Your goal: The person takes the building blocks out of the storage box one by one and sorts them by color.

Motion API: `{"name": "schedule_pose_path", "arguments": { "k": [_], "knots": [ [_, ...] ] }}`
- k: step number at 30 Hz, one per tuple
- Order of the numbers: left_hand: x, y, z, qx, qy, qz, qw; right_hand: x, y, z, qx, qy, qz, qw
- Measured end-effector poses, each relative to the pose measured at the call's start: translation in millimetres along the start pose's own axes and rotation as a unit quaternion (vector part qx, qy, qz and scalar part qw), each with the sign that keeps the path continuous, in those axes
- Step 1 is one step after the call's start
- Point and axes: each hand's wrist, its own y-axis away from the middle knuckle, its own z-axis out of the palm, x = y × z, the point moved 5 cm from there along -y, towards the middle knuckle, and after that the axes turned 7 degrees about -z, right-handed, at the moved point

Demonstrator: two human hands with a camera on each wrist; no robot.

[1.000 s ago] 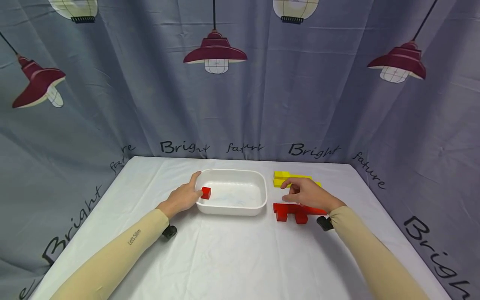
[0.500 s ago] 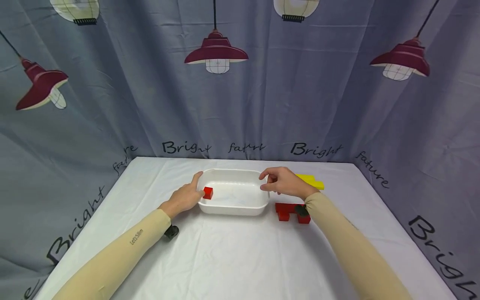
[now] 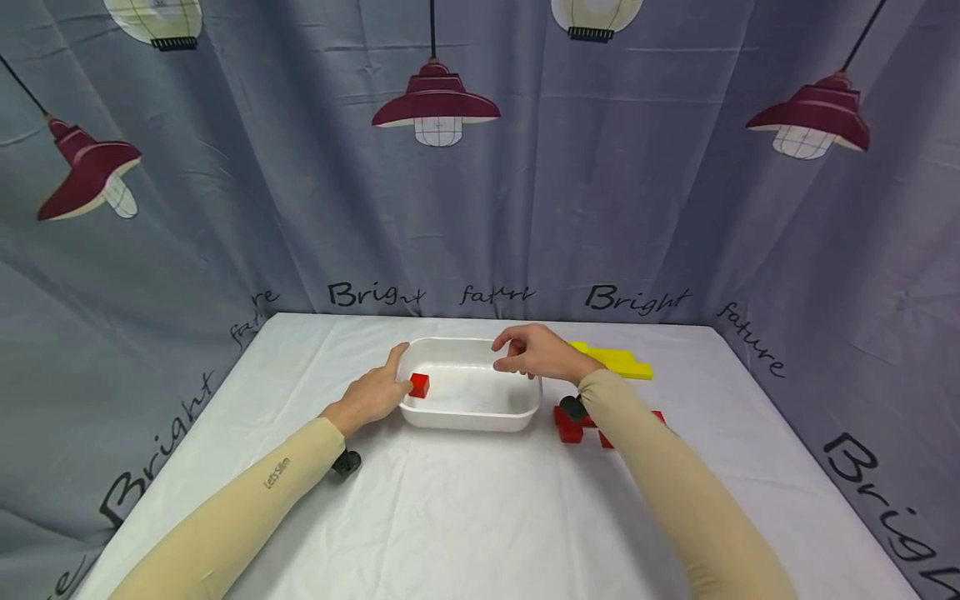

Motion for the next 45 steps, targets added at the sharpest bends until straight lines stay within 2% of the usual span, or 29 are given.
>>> {"name": "schedule_pose_path", "arguments": {
  "k": [9, 22, 35, 40, 45],
  "knots": [
    [1.1, 1.8, -0.6, -0.001, -0.005, 0.001, 1.0000, -8, -21, 13, -0.011, -0.010, -0.003, 1.000],
    [0.8, 0.7, -0.6, 0.005, -0.011, 0.009, 0.9999, -7, -50, 35, -0.028, -0.011, 0.000, 1.000],
    [0.6, 0.5, -0.5, 0.005, -0.011, -0.002, 0.9999, -11, -79, 61, -0.046, -0.004, -0.006, 0.999],
    [-0.5, 3.1, 1.8, -0.005, -0.010, -0.008, 0.9999, -8, -86, 69, -0.063, -0.003, -0.003, 0.998],
    [1.4, 1.8, 0.4, 0.008, -0.010, 0.001, 0.9999, -3, -92, 72, -0.060, -0.005, -0.008, 0.998]
  ]
}}
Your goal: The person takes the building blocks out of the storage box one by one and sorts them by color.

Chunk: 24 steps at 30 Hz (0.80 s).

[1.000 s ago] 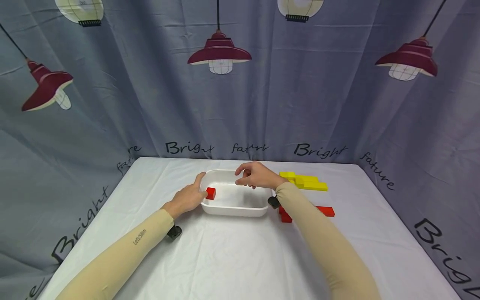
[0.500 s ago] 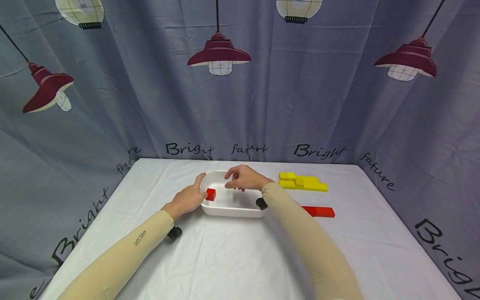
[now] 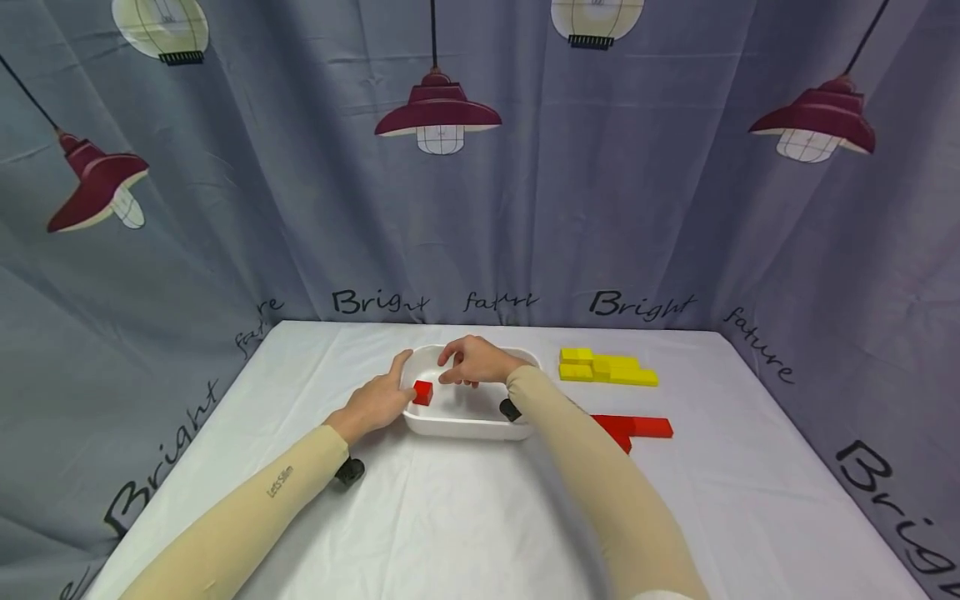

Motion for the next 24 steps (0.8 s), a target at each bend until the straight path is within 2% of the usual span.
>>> {"name": "schedule_pose_path", "arguments": {
  "k": [24],
  "knots": [
    [1.3, 0.1, -2.0, -0.005, -0.008, -0.002, 1.0000, 8, -18, 24, -0.018, -0.007, 0.004, 1.000]
  ]
}}
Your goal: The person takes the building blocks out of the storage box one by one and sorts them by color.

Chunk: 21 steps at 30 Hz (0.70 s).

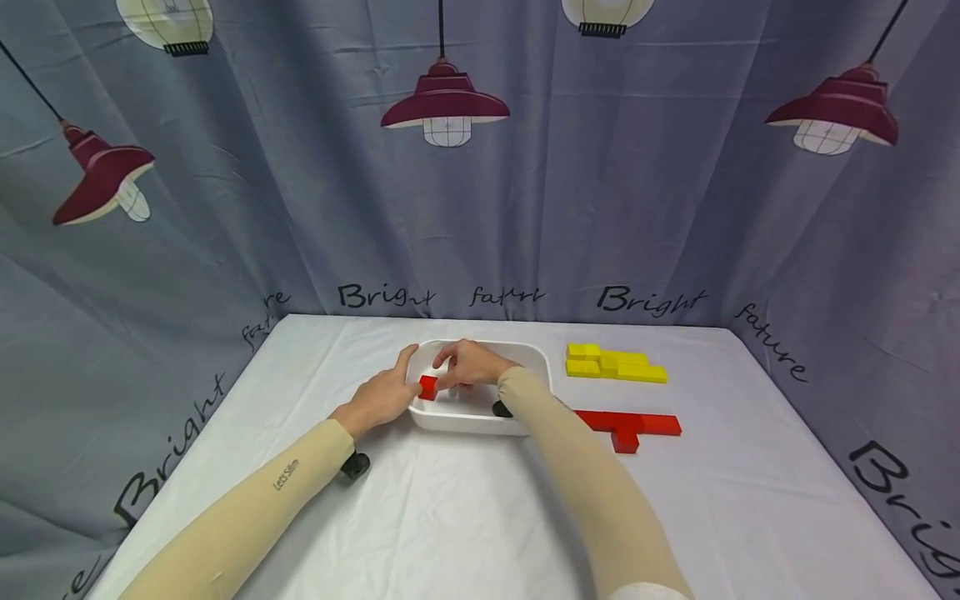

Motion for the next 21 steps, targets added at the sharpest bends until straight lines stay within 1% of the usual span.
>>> {"name": "schedule_pose_path", "arguments": {
  "k": [9, 14, 21],
  "knots": [
    [0.1, 0.3, 0.1, 0.002, -0.001, 0.001, 1.0000, -1.3, -2.8, 6.9, -0.011, 0.009, 0.016, 1.000],
    [-0.9, 0.0, -0.4, 0.007, -0.003, 0.007, 1.0000, -2.8, -4.3, 8.4, -0.009, 0.022, 0.007, 1.000],
    [-1.3, -1.4, -1.3, 0.008, -0.001, 0.016, 0.9998, 0.2, -5.6, 8.7, -0.008, 0.019, 0.003, 1.000]
  ]
}}
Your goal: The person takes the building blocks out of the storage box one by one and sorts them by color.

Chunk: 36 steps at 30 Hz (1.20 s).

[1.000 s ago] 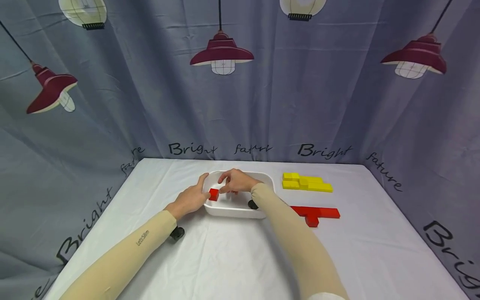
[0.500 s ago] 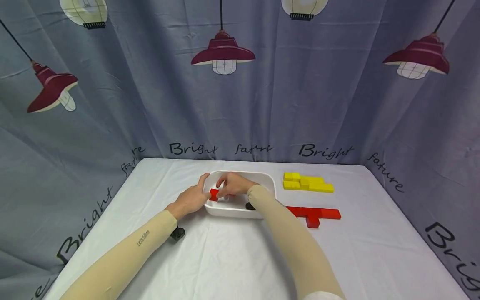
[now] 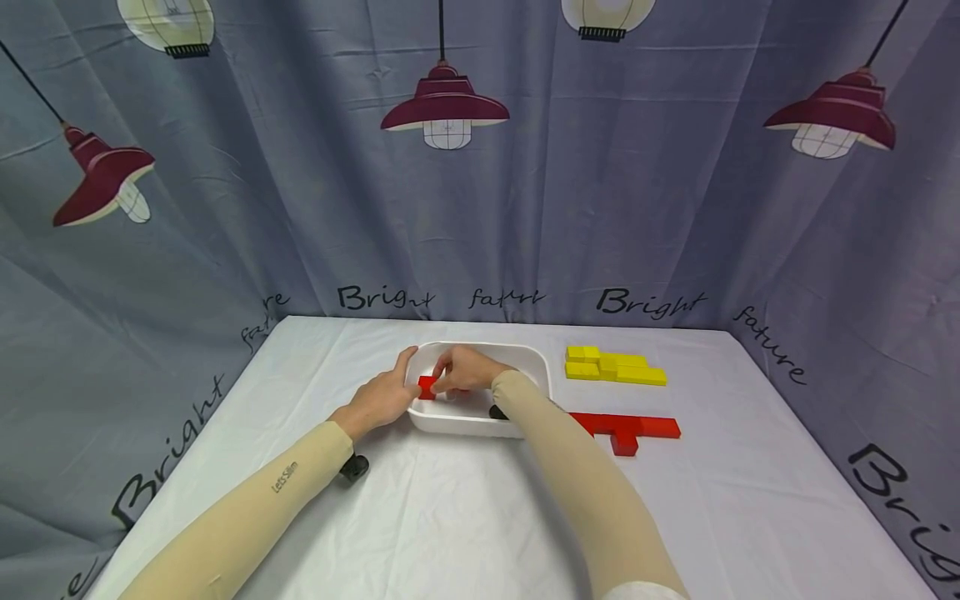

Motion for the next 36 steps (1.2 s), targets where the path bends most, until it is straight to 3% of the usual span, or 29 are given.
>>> {"name": "schedule_pose_path", "arguments": {
  "k": [16, 28, 36],
  "knots": [
    [1.7, 0.4, 1.3, -0.001, -0.003, -0.001, 1.0000, -6, 5, -6, 0.005, 0.051, 0.001, 0.999],
    [-0.3, 0.2, 2.3, -0.003, 0.001, -0.013, 0.9999, -11, 12, -17, 0.008, 0.047, -0.014, 0.999],
    [0.1, -1.0, 2.5, -0.005, 0.004, -0.016, 0.9998, -13, 20, -28, 0.011, 0.046, -0.001, 0.999]
  ]
}}
